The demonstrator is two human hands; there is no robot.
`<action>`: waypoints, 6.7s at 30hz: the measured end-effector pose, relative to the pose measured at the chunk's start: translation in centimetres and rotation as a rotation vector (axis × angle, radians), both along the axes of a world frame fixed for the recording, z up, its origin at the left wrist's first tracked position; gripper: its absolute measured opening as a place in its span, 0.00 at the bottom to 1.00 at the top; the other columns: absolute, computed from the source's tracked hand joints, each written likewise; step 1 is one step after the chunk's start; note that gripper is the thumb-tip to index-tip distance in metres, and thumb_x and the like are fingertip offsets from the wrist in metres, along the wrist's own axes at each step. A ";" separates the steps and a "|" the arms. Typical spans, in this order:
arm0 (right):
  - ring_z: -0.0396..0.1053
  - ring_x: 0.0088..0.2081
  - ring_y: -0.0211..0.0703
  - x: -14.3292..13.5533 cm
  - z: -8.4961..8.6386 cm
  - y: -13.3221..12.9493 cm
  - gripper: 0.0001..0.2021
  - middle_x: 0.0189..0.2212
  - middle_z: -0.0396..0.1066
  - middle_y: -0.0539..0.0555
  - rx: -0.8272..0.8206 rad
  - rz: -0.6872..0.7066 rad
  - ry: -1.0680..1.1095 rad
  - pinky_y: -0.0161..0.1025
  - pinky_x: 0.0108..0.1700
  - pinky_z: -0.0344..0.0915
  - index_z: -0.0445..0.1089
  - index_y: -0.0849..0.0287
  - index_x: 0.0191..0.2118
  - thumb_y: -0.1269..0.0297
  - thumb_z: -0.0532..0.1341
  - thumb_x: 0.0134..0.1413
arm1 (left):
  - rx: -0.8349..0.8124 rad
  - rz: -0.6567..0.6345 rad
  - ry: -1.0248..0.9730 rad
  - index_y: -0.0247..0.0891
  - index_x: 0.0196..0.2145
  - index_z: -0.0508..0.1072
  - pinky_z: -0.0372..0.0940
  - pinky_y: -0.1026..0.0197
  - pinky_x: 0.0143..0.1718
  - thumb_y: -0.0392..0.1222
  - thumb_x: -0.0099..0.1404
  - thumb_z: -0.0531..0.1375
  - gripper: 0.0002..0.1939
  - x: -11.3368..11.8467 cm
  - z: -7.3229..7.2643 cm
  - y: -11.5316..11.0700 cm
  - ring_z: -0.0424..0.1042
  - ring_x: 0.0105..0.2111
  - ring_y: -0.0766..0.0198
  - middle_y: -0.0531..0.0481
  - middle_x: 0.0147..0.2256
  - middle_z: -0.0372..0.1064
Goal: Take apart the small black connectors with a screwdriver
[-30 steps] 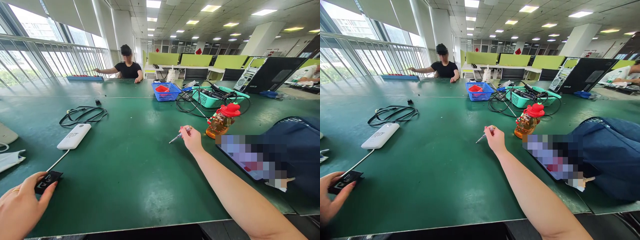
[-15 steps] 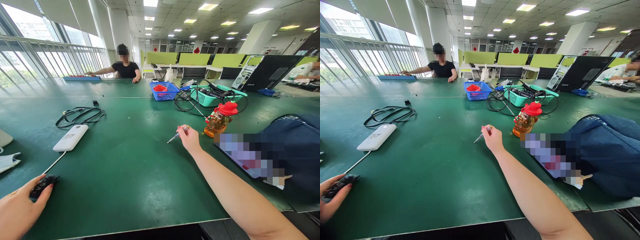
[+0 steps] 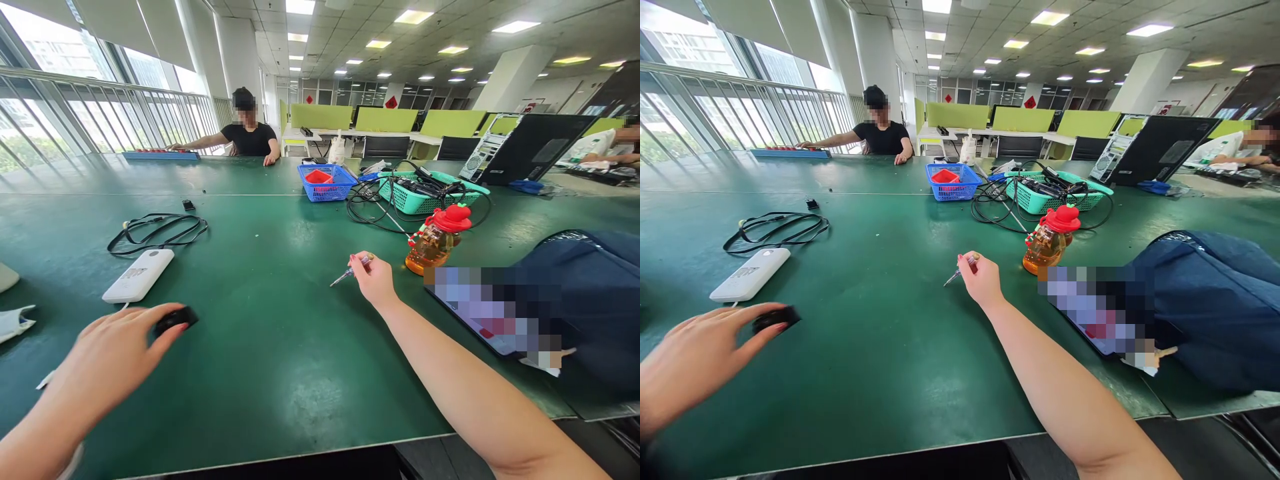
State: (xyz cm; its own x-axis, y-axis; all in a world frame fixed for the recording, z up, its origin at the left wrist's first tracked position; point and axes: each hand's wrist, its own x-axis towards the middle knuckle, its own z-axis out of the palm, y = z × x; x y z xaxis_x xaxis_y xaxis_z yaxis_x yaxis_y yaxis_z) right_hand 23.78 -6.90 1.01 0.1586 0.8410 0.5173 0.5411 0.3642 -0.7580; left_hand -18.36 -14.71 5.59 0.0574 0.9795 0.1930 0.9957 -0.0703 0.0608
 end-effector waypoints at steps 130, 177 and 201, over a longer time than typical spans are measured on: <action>0.68 0.29 0.40 -3.6 1.3 -2.9 0.06 0.27 0.75 0.51 0.084 0.489 -0.969 0.42 0.48 0.53 0.69 0.57 0.36 0.64 0.56 0.62 | -0.038 -0.468 -0.255 0.40 0.47 0.73 0.57 0.44 0.61 0.49 0.62 0.59 0.18 18.8 -6.2 12.9 0.57 0.60 0.44 0.46 0.51 0.73; 0.67 0.28 0.40 -3.6 1.6 -3.2 0.08 0.24 0.73 0.50 0.145 0.390 -0.976 0.44 0.52 0.52 0.69 0.57 0.34 0.64 0.54 0.62 | -0.048 -0.456 -0.266 0.40 0.47 0.74 0.56 0.44 0.61 0.51 0.62 0.59 0.18 18.8 -6.3 13.0 0.58 0.60 0.44 0.45 0.51 0.73; 0.67 0.30 0.40 -2.7 1.5 -2.6 0.04 0.28 0.73 0.50 -0.048 0.446 -0.645 0.41 0.45 0.60 0.68 0.55 0.36 0.63 0.58 0.59 | -0.036 -0.468 -0.269 0.40 0.47 0.74 0.56 0.43 0.61 0.52 0.63 0.59 0.19 18.7 -6.4 13.1 0.57 0.60 0.43 0.47 0.50 0.74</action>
